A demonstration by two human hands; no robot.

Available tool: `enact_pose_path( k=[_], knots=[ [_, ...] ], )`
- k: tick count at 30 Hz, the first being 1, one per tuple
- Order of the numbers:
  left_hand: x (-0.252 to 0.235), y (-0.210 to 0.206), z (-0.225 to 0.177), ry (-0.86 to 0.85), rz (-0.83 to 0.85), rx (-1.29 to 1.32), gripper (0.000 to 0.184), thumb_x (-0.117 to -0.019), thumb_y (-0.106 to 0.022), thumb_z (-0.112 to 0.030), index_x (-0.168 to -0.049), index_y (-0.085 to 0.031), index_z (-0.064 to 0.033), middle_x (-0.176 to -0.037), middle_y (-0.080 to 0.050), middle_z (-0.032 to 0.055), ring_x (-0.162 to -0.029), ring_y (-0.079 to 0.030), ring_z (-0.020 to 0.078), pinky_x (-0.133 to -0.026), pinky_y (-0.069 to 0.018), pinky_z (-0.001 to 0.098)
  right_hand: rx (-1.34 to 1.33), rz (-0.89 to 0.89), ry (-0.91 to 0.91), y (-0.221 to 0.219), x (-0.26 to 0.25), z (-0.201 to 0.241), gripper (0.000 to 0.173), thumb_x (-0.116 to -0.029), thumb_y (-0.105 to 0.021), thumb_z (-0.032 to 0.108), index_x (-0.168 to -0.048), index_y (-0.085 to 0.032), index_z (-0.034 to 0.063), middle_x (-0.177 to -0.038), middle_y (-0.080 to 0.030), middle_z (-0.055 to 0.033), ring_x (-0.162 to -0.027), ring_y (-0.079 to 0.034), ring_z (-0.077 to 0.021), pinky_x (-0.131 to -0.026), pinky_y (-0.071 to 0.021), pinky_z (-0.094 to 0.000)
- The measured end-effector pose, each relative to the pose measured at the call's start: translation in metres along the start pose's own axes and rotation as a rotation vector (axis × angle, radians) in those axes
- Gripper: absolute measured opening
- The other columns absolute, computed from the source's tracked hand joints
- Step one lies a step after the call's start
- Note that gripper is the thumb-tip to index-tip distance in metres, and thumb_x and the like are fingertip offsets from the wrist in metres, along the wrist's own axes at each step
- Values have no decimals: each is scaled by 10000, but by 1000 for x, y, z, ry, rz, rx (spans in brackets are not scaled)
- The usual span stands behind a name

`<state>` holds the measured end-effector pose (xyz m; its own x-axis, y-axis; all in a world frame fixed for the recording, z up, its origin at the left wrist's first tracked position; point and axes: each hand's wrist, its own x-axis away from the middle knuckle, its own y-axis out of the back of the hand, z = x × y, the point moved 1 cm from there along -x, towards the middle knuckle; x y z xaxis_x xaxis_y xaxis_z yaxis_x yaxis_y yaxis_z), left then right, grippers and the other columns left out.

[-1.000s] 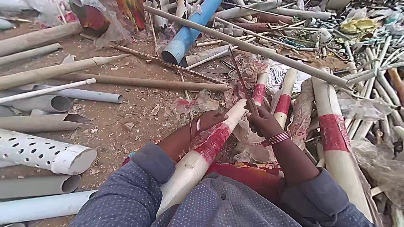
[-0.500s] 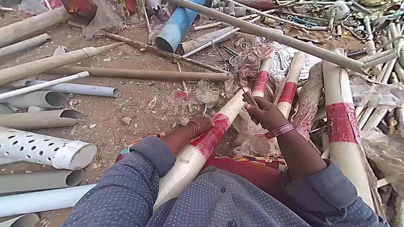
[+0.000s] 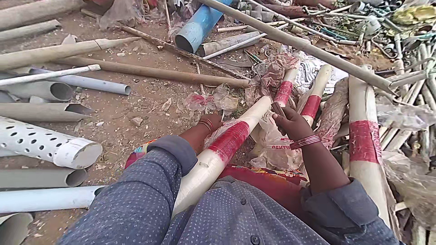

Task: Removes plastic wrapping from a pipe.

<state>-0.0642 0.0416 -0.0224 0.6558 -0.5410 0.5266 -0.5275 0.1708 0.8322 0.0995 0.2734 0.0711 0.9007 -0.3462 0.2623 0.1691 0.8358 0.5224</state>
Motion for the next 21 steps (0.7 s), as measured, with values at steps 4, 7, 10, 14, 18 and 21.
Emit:
enact_pose_path(
  k=[4,7,10,14,18,21],
  knots=[
    [25,19,-9,52,42,196,690,-1082,-354,-557,-1323,-607,38,-1307,-623,303,-1274,-576,463,-1058,-391,692,18,9,1,1,0,0,365,-1076,-555,247,-1377,-538,42,-797,-564,-49,-570,-488,-83,-551,-435,-255],
    [51,34,-17,80,161,149,773,-1067,-322,-610,-1357,-580,58,-1347,-592,321,-1319,-534,472,-1087,-351,693,48,21,20,1,0,1,356,-1074,-558,253,-1364,-547,47,-795,-564,-54,-573,-485,-88,-555,-433,-265],
    [70,32,-19,111,363,35,831,-1025,-400,-659,-1308,-607,95,-1314,-600,334,-1290,-546,476,-1079,-358,680,71,31,33,2,1,0,373,-1072,-564,271,-1377,-551,56,-821,-579,-78,-595,-491,-120,-583,-444,-316],
    [83,15,2,174,512,151,671,-1054,-463,-545,-1245,-620,79,-1108,-660,240,-964,-627,329,-907,-481,517,41,48,70,1,-2,-7,376,-1051,-600,274,-1363,-575,65,-828,-598,-74,-604,-497,-126,-588,-446,-334],
    [84,5,24,54,460,197,469,-1119,-413,-322,-1249,-586,95,-1073,-657,243,-913,-636,313,-888,-501,490,39,74,83,-3,-2,-6,359,-1044,-612,255,-1352,-580,73,-816,-598,-63,-609,-496,-118,-593,-436,-330],
    [73,3,30,17,410,-90,493,-1108,-440,-361,-1235,-636,73,-1191,-659,303,-1175,-618,454,-1027,-411,662,98,81,76,-5,0,-3,354,-1047,-611,258,-1342,-579,63,-816,-590,-77,-614,-495,-137,-607,-446,-353]
  ],
)
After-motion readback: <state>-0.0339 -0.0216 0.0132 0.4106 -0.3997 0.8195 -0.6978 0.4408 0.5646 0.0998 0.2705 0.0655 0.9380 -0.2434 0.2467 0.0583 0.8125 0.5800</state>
